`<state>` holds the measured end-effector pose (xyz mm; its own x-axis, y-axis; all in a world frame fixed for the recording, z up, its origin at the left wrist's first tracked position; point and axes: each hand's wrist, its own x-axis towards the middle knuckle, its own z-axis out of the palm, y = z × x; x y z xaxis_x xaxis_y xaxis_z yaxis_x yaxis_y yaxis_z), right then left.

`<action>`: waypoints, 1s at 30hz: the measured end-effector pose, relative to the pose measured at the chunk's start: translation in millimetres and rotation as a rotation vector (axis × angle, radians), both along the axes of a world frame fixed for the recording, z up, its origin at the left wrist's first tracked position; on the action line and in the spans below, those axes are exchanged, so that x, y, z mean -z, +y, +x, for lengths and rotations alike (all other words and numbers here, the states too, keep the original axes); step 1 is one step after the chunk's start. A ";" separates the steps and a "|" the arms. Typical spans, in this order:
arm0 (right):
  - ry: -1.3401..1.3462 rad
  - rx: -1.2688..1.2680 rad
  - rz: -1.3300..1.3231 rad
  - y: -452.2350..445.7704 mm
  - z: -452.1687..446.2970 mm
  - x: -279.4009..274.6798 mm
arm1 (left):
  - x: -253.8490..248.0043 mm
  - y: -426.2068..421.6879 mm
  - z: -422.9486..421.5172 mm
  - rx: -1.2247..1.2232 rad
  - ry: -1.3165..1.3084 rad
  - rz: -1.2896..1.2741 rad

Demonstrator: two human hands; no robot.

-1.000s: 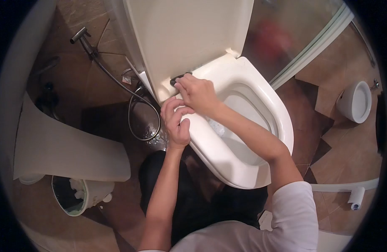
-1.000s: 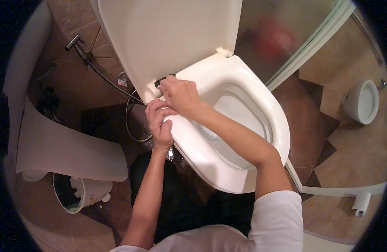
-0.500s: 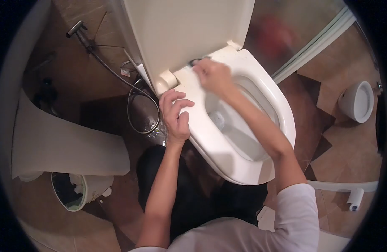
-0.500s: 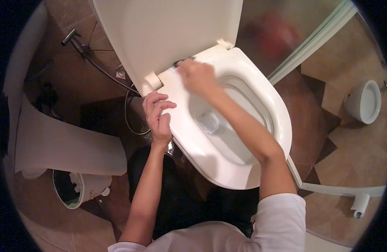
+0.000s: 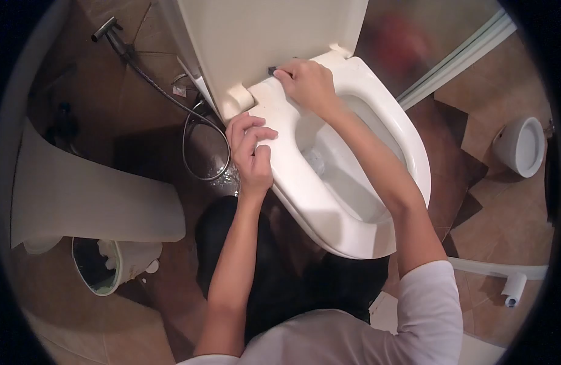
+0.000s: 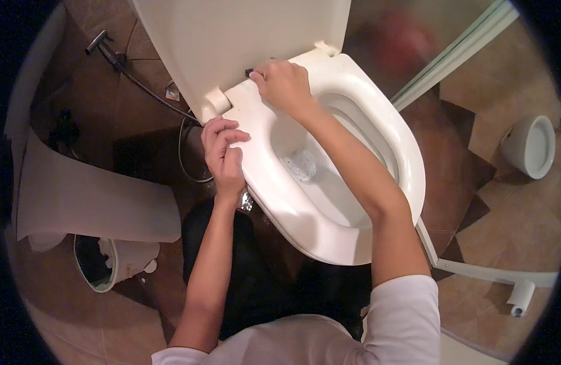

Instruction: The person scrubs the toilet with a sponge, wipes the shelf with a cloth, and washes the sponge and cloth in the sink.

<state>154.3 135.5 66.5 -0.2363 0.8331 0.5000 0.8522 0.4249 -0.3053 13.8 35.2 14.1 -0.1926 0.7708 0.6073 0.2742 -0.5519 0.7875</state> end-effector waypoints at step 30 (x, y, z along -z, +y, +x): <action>0.111 -0.211 0.180 4.1 -8.8 8.7 | -2.2 7.3 0.2 -0.003 0.033 -0.004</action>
